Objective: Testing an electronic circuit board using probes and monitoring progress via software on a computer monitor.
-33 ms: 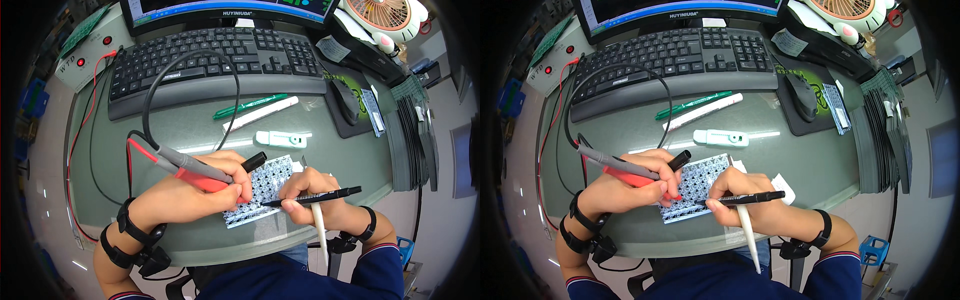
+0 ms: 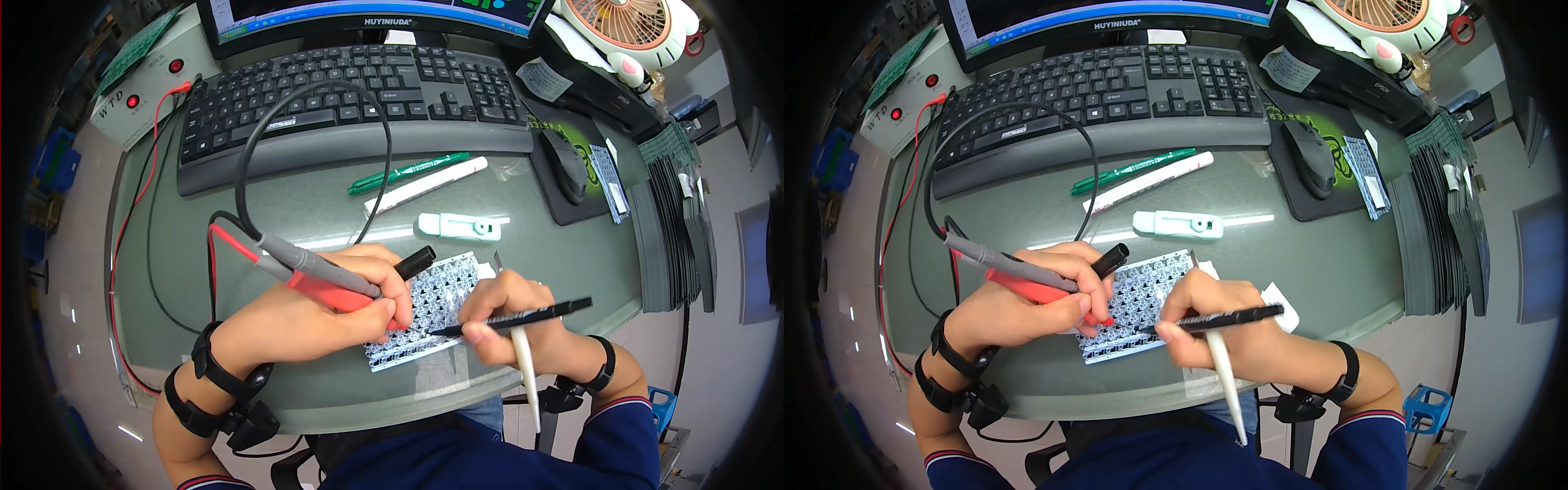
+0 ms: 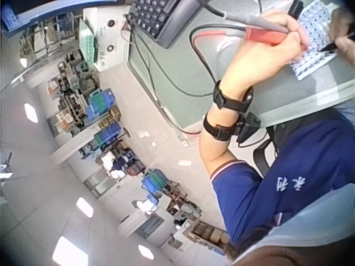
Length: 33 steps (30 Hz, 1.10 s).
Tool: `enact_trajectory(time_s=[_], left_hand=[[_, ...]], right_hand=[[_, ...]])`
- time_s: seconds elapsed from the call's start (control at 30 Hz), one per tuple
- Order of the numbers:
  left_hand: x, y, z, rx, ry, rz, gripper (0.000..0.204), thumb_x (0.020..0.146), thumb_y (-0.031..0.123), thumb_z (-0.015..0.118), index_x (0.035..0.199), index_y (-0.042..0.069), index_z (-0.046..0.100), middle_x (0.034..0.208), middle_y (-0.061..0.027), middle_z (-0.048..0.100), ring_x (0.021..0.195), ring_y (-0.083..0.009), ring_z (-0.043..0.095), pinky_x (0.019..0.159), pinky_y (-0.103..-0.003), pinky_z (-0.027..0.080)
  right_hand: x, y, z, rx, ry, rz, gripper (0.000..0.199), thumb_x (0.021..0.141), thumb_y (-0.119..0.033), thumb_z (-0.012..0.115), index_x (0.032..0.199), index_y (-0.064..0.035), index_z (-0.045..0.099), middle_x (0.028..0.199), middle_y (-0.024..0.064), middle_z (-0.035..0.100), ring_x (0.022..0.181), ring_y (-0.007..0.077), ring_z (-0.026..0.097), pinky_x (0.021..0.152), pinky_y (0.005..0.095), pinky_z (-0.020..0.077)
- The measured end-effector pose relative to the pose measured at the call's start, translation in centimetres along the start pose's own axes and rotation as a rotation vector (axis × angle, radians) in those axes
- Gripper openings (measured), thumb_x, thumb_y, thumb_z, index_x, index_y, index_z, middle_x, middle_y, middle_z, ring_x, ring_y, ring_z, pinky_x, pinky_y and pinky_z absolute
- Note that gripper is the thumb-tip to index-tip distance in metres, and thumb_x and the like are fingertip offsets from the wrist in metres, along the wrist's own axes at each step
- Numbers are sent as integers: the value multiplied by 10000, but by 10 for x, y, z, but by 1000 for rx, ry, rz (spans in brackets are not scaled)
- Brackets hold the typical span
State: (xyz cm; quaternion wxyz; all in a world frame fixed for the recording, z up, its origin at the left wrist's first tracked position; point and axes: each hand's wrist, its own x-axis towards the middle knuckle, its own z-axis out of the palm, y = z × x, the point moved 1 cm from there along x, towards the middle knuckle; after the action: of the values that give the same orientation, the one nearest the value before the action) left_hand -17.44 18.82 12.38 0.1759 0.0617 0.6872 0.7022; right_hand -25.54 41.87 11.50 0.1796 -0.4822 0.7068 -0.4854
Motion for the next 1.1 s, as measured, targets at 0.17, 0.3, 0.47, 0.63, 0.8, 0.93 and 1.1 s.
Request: enact_trajectory(time_s=[0.17, 0.3, 0.47, 0.63, 0.8, 0.93, 1.1], left_hand=[[-6, 9, -8, -179, 123, 39, 388, 927, 276, 457, 831, -49, 647, 969, -139, 560, 628, -138, 602, 560, -227, 501], [-10, 0, -34, -464, 219, 300, 481, 941, 330, 347, 786, -30, 627, 961, -130, 583, 613, -142, 528, 580, -244, 458], [-10, -2, -48, -516, 332, 419, 430, 935, 280, 361, 791, -25, 626, 940, -121, 570, 743, -154, 522, 753, -329, 485], [-6, -2, -45, -594, 492, 396, 270, 912, 164, 433, 999, -35, 593, 979, -94, 542, 694, -129, 509, 824, -376, 506], [-8, 1, -17, -583, 439, 238, 370, 992, 281, 474, 1150, -45, 545, 885, -28, 517, 605, -48, 413, 640, -245, 416], [-8, -12, 5, -773, 108, 347, 564, 897, 459, 604, 1186, -19, 525, 712, 16, 464, 613, -44, 399, 637, -232, 381], [-15, 4, 29, -689, 198, 228, 354, 861, 230, 703, 1114, 52, 531, 762, 28, 495, 668, -66, 473, 667, -245, 417]], right_hand=[[13, -18, -15, 310, 71, 175, 139, 910, -118, 623, 986, -30, 546, 846, 95, 660, 651, 80, 598, 554, 233, 476], [45, -31, -12, -268, -170, -63, 326, 868, -329, 645, 1056, -73, 573, 869, 96, 646, 807, 185, 624, 689, 319, 473], [57, -38, 22, -827, -399, -319, 569, 656, -495, 730, 1002, -69, 581, 816, 63, 594, 925, 254, 571, 825, 392, 406], [61, -59, 3, -797, -331, -295, 525, 656, -464, 770, 975, -92, 581, 868, 64, 609, 910, 242, 574, 824, 387, 406], [65, -60, -25, 721, 28, 23, 699, 586, -349, 902, 1069, -93, 467, 1250, 182, 569, 1103, 237, 573, 920, 371, 475], [69, -55, -17, 997, 208, -3, 809, 582, -465, 880, 1111, -110, 381, 1302, 198, 505, 1102, 238, 570, 964, 405, 487], [68, -34, -2, 919, 96, -115, 722, 647, -516, 817, 1079, -143, 375, 1402, 222, 417, 1213, 298, 509, 1029, 478, 424]])
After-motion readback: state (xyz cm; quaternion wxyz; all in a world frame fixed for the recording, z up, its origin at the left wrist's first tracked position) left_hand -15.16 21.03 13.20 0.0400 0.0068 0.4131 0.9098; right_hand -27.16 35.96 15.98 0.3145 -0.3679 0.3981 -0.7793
